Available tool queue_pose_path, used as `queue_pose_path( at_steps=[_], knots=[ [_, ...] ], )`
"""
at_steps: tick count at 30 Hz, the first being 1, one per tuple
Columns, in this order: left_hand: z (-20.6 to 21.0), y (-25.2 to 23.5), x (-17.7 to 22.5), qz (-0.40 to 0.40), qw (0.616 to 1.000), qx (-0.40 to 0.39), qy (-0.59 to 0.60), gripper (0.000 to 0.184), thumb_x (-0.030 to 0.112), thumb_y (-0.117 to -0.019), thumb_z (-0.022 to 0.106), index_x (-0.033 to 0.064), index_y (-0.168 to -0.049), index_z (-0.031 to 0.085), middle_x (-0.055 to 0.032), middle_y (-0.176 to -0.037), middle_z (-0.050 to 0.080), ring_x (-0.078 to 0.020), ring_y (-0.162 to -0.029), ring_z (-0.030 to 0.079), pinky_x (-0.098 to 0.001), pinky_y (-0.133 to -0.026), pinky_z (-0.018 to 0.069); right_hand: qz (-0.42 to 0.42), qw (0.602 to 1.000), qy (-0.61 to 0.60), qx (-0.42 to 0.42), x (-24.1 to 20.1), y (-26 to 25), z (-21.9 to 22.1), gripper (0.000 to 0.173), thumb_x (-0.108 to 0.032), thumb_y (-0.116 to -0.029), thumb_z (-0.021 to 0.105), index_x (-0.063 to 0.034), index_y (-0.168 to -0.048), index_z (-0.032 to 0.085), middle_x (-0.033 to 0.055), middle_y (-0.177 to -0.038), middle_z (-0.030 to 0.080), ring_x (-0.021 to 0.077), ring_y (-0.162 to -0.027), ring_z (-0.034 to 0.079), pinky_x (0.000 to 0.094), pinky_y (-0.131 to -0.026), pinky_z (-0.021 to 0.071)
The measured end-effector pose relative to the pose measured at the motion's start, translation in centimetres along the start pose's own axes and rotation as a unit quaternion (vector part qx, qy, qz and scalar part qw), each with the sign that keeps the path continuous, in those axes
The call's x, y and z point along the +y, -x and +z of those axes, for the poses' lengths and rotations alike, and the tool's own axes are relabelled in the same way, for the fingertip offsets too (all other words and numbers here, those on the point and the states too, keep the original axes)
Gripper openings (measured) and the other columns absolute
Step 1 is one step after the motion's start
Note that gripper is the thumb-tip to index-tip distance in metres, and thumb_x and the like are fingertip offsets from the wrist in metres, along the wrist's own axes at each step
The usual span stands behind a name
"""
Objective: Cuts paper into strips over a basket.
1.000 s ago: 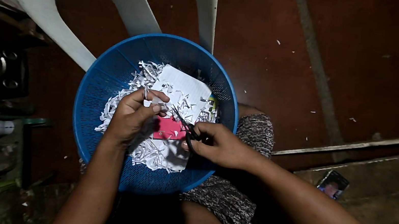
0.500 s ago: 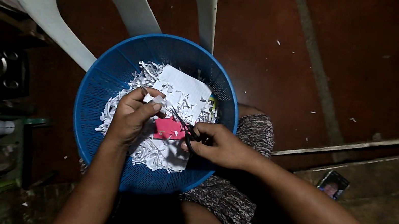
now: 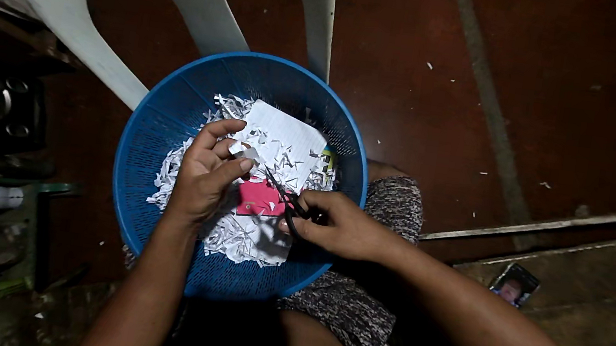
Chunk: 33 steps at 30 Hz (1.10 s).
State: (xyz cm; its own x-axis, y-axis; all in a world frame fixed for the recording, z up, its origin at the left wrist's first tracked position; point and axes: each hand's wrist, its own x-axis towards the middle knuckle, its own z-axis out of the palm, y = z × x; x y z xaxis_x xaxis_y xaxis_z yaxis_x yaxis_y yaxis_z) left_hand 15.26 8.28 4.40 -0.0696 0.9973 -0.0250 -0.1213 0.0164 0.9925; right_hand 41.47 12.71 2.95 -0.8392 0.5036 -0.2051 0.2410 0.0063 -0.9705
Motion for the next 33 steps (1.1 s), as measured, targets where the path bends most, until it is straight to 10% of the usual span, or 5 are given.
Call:
queue_pose_path(
  at_steps=[33],
  knots=[
    [0.91, 0.05, 0.00, -0.004, 0.999, -0.027, 0.047, 0.064, 0.003, -0.0920, 0.068, 0.0144, -0.149, 0.042, -0.0089, -0.108, 0.068, -0.0166, -0.082, 0.069, -0.0330, -0.076, 0.0620, -0.001, 1.000, 0.000, 0.003, 0.01, -0.02, 0.00, 0.041, -0.049, -0.1013, 0.061, -0.0096, -0.093, 0.065, 0.0002, -0.078, 0.062, 0.0078, -0.068, 0.060, 0.0275, -0.061, 0.0524]
  ],
)
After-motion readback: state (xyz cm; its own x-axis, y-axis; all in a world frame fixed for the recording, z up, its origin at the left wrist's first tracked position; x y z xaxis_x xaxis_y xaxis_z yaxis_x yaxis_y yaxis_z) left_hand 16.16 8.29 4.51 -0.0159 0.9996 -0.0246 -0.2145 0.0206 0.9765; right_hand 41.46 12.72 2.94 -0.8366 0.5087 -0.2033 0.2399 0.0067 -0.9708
